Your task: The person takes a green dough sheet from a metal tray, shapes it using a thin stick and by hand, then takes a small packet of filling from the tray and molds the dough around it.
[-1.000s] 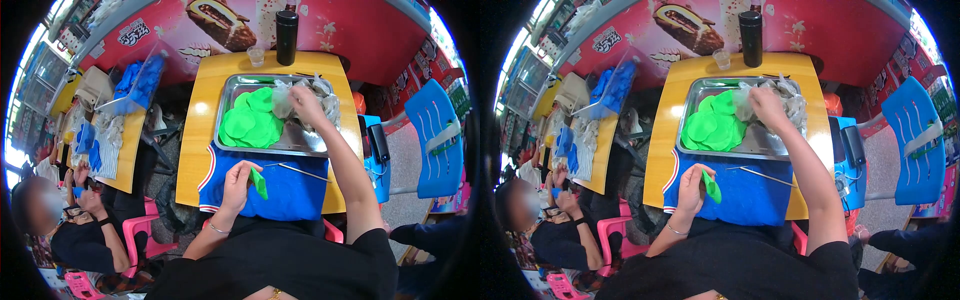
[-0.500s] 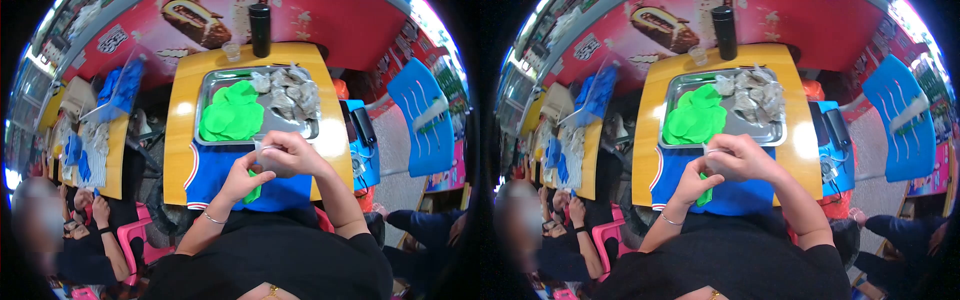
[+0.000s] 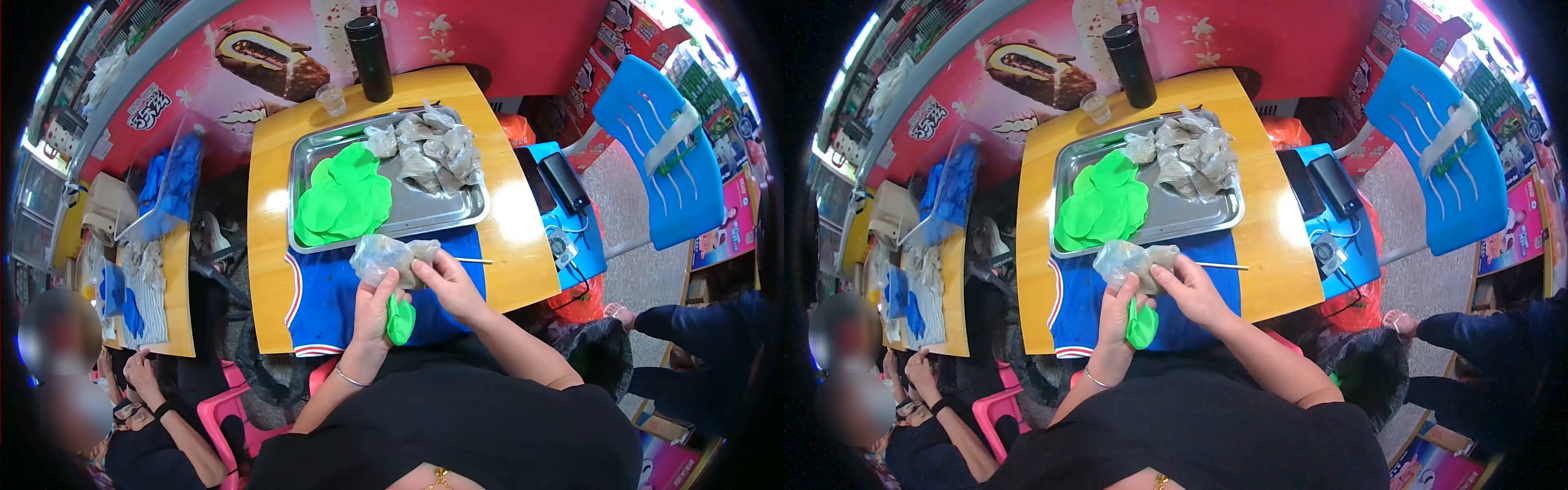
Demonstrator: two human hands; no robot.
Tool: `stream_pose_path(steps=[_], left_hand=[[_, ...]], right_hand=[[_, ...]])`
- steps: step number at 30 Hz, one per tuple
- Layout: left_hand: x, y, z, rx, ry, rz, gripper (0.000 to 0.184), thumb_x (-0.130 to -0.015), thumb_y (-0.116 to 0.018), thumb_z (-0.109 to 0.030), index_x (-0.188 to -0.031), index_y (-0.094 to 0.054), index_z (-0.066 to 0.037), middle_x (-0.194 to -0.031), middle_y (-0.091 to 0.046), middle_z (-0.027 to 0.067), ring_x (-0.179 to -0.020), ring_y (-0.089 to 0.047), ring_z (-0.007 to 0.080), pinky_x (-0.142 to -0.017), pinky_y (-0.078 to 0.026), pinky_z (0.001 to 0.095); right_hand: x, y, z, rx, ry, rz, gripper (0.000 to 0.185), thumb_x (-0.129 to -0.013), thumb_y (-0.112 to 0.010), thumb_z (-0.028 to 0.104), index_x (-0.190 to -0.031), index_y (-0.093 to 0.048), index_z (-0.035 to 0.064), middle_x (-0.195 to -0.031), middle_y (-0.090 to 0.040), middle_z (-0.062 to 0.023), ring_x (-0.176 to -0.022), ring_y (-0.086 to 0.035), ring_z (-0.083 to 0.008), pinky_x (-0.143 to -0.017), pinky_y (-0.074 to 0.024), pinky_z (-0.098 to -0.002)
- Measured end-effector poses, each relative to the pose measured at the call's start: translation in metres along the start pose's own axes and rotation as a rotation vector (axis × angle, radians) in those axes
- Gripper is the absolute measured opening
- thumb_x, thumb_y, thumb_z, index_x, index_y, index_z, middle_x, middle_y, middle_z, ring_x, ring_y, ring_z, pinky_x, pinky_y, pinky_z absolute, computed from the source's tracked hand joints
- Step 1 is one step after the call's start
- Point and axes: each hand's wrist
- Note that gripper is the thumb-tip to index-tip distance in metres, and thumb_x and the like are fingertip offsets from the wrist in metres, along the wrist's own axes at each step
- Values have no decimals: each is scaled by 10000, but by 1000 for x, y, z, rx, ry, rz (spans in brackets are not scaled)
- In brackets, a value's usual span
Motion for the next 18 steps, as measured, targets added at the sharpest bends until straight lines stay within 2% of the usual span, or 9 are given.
stream_pose_path(steps=[4, 5, 8, 10, 12, 13, 16, 17, 18], left_hand=[[-1, 23, 9, 95, 22, 190, 360, -866, -612, -303, -1122, -486, -83, -741, -521, -33, -505, -423, 52, -509, -397, 232], [1, 22, 7, 82, 22, 167, 418, -838, -637, -346, -1125, -490, -79, -763, -530, -30, -526, -438, 50, -514, -400, 226], [11, 9, 4, 38, 47, 119, 599, -749, -691, -475, -1142, -493, -68, -818, -549, -24, -579, -470, 44, -529, -407, 211], [17, 4, 5, 2, 86, 107, 727, -687, -702, -564, -1164, -484, -61, -844, -549, -23, -598, -472, 38, -539, -407, 208], [13, 23, 7, 9, 105, 330, 772, -652, -736, -539, -1188, -470, -52, -795, -546, -8, -547, -466, 54, -531, -403, 213], [18, 21, 8, 0, 81, 288, 740, -661, -740, -522, -1161, -473, -46, -709, -505, -25, -534, -435, 40, -527, -386, 207], [19, 12, 0, -58, 55, 257, 690, -645, -764, -497, -1090, -490, -47, -613, -452, -53, -507, -386, 28, -500, -346, 200], [20, 15, 1, -83, 61, 261, 681, -631, -775, -493, -1068, -496, -51, -608, -445, -59, -501, -377, 29, -488, -335, 199], [19, 20, 5, -57, 82, 272, 683, -630, -789, -455, -1094, -491, -52, -626, -463, -49, -510, -404, 39, -484, -347, 203]], right_hand=[[-5, 1, 32, 301, 129, -18, 231, -899, -544, 175, -1052, -538, 2, -894, -614, -64, -783, -560, -106, -709, -460, -268], [-5, 0, 47, 505, 168, 6, 230, -896, -549, 217, -977, -570, 3, -778, -610, -87, -686, -558, -117, -638, -457, -281], [-6, 0, 75, 459, 205, 346, 268, -889, -550, 265, -891, -593, 0, -730, -601, -96, -669, -553, -122, -620, -451, -292], [-10, -4, 87, 698, 250, 316, 287, -861, -568, 284, -799, -617, 8, -666, -597, -124, -596, -567, -198, -575, -449, -314], [-17, -11, 98, 1126, 311, 180, 273, -839, -584, 281, -774, -626, 19, -644, -594, -148, -561, -575, -254, -546, -449, -330], [-19, -14, 100, 902, 236, 182, 254, -810, -601, 282, -752, -633, 36, -634, -580, -171, -562, -576, -318, -517, -448, -357], [-18, -20, 101, 811, 241, 276, 259, -801, -612, 280, -744, -626, 28, -623, -574, -169, -541, -571, -308, -506, -440, -355], [-20, -22, 102, 1069, 311, 213, 273, -801, -625, 278, -754, -622, 10, -602, -558, -167, -509, -536, -303, -500, -426, -351], [-19, -23, 103, 994, 238, 278, 280, -801, -626, 278, -741, -613, 4, -589, -546, -164, -497, -525, -287, -496, -420, -348]])
Point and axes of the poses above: each hand's wrist, its own x-axis away from the middle knuckle, its own y-axis out of the back of the hand, z = x × y
